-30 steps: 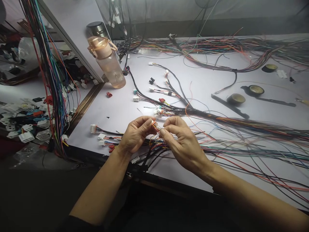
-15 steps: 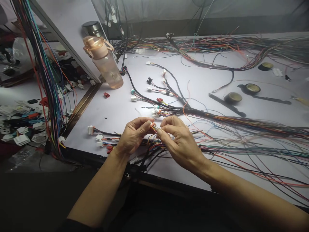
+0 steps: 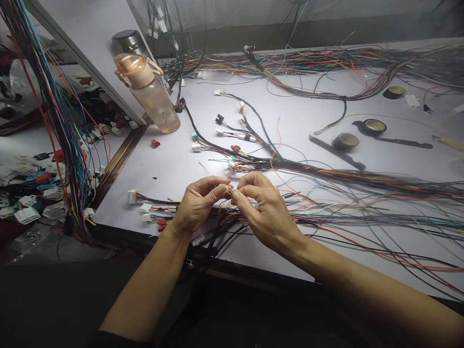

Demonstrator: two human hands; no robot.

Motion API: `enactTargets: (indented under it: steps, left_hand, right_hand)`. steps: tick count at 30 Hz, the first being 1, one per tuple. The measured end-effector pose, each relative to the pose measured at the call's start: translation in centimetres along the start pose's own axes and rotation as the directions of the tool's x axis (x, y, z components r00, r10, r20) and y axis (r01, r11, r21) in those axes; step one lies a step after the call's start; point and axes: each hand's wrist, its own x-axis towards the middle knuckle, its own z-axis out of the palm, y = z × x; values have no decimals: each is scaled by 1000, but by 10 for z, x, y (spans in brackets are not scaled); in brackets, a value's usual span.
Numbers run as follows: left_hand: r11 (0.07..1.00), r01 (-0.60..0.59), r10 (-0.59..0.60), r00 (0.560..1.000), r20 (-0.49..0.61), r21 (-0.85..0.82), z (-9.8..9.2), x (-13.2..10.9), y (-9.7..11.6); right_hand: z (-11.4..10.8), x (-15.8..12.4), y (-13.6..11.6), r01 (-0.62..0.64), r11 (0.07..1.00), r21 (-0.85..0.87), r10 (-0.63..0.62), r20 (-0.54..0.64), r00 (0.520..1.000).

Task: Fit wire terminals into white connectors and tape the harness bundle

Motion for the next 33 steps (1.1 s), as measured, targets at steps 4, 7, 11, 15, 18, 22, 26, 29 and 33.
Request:
enactTargets:
  steps: [4,7,11,15,18,22,26,29,33]
  left_hand:
    - [999,-12,13,998,-55,30,0,1,-1]
    - [1000,-3,4,996,-85,5,0,2,-1]
    - [1000,0,0,997,-83,-4,1,2,0]
    - [1000,-3,3,998,-60,-8,1,2,-1]
    - [1000,-1,-1,998,-66,-21,0,2,-3]
    - [998,32,-36,997,-75,-49,-1,3,-3]
    - [996,63,-67,996,-63,-67,0,3,-4]
    - [994,75,-81,994,-78,-75,0,4,-5]
    - [995,66,-73,993,-95,-74,0,4,-4]
  right_hand:
    - [4,1,7,30,993,-111,-35,-50,998]
    - [3,-2,11,78,966,-248,-98,-71,993]
    - [-2,-8,14,133,941,-312,-173,-106,979]
    - [-2,-9,15,163,936,-312,-213,-135,968]
    - [-1,-6,14,199,921,-334,-253,-127,959]
    - [0,-2,11,271,887,-375,-330,-102,938]
    - [0,1,11,308,858,-412,-370,-79,926]
    - [-1,0,13,310,849,-428,-372,-68,926]
    - [-4,-2,15,296,846,-444,-364,-77,928]
